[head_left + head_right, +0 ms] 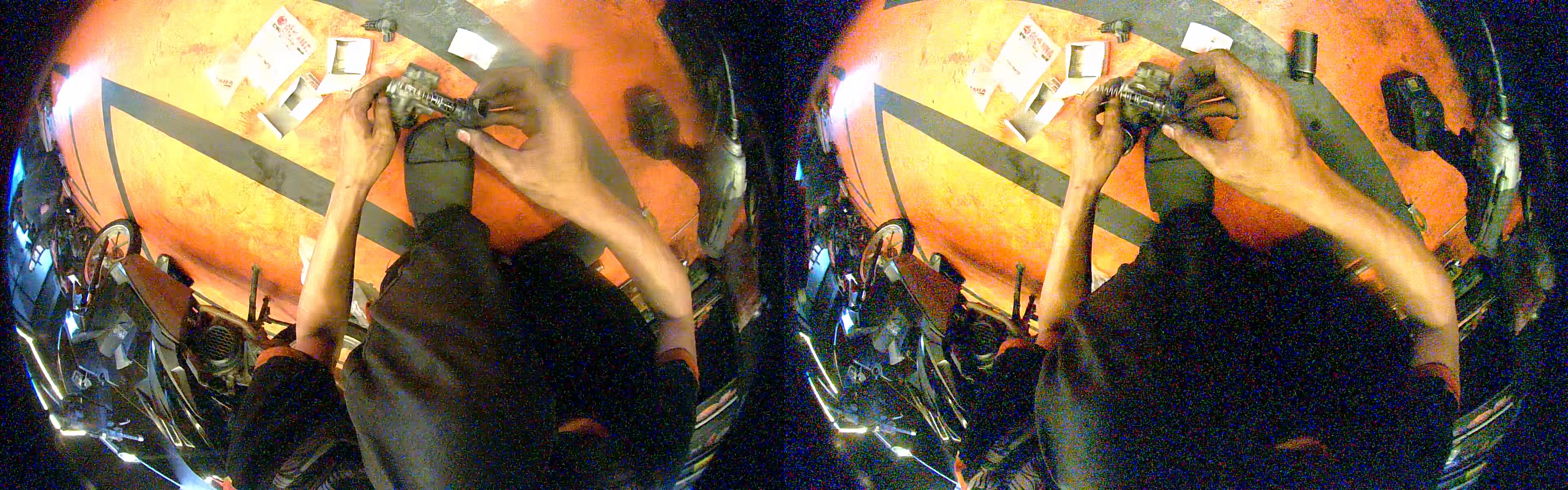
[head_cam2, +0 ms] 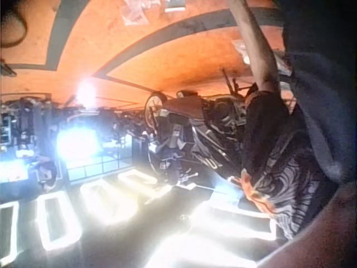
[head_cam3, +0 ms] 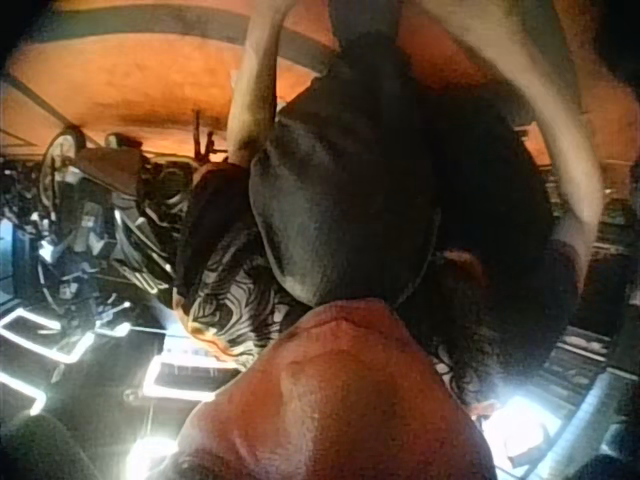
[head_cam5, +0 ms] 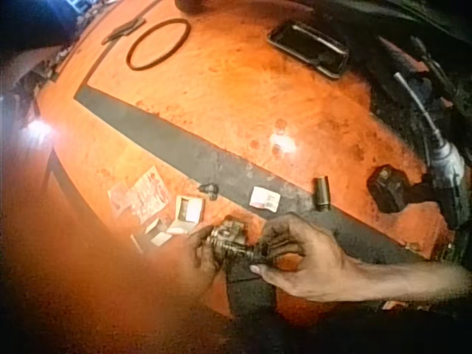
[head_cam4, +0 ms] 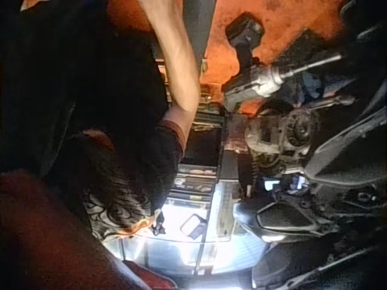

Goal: The person unboxes and handles small mechanical parts, then attempts to insert a component into a larger metal housing while seated on the floor.

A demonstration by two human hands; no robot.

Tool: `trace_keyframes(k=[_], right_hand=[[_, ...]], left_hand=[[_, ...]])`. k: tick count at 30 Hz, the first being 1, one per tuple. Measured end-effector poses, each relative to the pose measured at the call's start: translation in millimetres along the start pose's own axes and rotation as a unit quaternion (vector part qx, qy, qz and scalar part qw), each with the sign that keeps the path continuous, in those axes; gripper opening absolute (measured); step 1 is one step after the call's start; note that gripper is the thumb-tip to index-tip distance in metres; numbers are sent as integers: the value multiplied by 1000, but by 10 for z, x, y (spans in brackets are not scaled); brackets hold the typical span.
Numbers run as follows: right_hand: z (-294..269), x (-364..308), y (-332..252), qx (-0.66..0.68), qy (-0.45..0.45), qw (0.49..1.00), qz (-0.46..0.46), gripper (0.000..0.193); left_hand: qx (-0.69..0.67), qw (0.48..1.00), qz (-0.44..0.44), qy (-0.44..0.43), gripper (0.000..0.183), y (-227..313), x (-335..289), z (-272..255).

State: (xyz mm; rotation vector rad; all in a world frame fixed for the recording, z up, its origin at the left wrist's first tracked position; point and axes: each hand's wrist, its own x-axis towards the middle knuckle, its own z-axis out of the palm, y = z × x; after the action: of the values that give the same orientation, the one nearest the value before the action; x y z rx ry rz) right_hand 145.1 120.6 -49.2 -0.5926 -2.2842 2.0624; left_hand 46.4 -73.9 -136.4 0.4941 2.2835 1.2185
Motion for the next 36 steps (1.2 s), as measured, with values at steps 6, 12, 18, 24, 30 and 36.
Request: trace_keyframes(k=[6, 12, 18, 24, 30, 36], right_hand=[[133, -5, 188, 4, 63, 998, -26, 38], [252, -58, 249, -91, 95, 990, -55, 37], [76, -14, 150, -146, 14, 985, -94, 40], [-66, 135, 27, -79, -82, 993, 22, 32], [-48, 156, -24, -87, -149, 984, 41, 23], [-65, 177, -37, -71, -152, 983, 80, 23]], left_hand=[[126, 985, 83, 87, 25, 469, -171, -20], [-353, 923, -148, 29, 26, 878, -234, 193], [-350, 915, -203, 15, 22, 782, -205, 131], [-176, 964, -155, -126, 21, 706, -272, -15], [-206, 957, -139, -150, 21, 709, -281, -51], [-232, 952, -149, -134, 20, 741, -264, -66]])
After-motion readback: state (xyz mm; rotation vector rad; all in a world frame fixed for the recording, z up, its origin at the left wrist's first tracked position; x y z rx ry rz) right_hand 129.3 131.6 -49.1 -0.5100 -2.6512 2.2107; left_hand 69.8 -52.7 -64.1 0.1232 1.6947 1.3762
